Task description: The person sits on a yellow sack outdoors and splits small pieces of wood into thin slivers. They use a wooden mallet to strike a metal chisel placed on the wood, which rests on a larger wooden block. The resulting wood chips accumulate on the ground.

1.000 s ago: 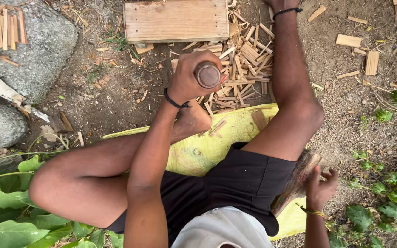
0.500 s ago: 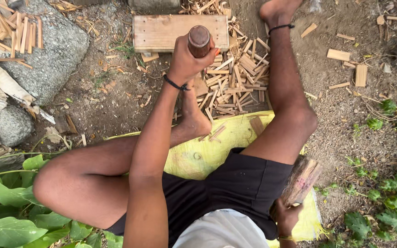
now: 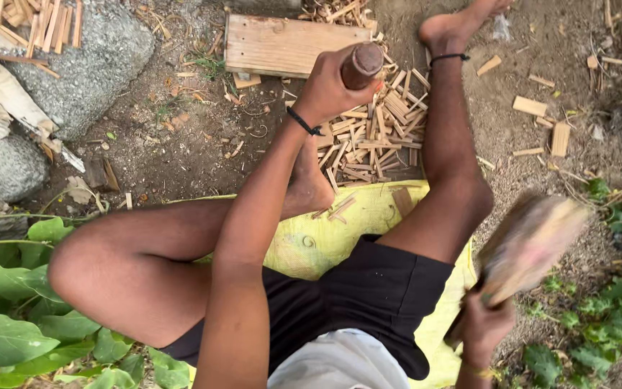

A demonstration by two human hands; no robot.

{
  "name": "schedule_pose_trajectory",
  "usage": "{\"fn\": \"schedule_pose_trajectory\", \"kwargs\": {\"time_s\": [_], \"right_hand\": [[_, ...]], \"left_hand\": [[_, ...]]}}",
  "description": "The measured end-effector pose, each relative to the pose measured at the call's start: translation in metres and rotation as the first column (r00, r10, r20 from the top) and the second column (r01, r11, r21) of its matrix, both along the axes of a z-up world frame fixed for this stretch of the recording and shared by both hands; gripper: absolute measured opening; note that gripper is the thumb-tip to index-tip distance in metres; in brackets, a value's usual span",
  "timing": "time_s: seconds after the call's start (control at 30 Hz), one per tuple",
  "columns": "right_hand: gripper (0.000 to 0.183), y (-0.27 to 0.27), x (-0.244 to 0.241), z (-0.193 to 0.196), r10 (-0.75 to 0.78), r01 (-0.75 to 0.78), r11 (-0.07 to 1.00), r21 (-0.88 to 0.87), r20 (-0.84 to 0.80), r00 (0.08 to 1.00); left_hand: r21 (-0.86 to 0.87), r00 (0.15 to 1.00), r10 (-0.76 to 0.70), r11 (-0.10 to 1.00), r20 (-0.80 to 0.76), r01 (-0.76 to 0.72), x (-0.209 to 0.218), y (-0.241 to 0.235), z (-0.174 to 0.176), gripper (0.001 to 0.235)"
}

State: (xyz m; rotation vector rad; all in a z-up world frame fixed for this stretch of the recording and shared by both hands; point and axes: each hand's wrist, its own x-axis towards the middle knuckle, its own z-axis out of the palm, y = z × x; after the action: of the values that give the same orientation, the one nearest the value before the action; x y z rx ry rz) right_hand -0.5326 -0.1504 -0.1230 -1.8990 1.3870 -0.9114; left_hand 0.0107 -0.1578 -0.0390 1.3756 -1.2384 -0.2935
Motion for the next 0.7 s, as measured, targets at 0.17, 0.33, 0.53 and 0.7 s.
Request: {"fn": "schedule_pose_trajectory", "kwargs": {"time_s": [0.17, 0.33, 0.53, 0.7], "right_hand": [[0.056, -0.043, 0.086, 0.099, 0.124, -0.007, 0.954, -0.299, 0.375, 0.919], [0.061, -0.075, 0.147, 0.142, 0.130, -0.309, 0.942, 0.130, 0.707, 0.695], [0.062, -0.068, 0.174, 0.108, 0.273, -0.263, 0.962, -0.075, 0.322, 0.906], [0.072, -0.090, 0.184, 0.094, 0.274, -0.239, 0.962, -0.134, 0.449, 0.850]], "left_hand": [[-0.063, 0.999, 0.004, 0.998, 0.040, -0.001, 0.003, -0.001, 0.007, 0.044], [0.003, 0.999, -0.011, 1.000, -0.049, 0.011, 0.002, 0.005, -0.013, 0.044], [-0.035, 0.999, -0.028, 0.999, -0.017, 0.027, 0.005, 0.000, -0.017, 0.048], [-0.108, 1.000, 0.004, 0.994, 0.014, -0.002, -0.001, 0.001, -0.008, 0.046]]}}
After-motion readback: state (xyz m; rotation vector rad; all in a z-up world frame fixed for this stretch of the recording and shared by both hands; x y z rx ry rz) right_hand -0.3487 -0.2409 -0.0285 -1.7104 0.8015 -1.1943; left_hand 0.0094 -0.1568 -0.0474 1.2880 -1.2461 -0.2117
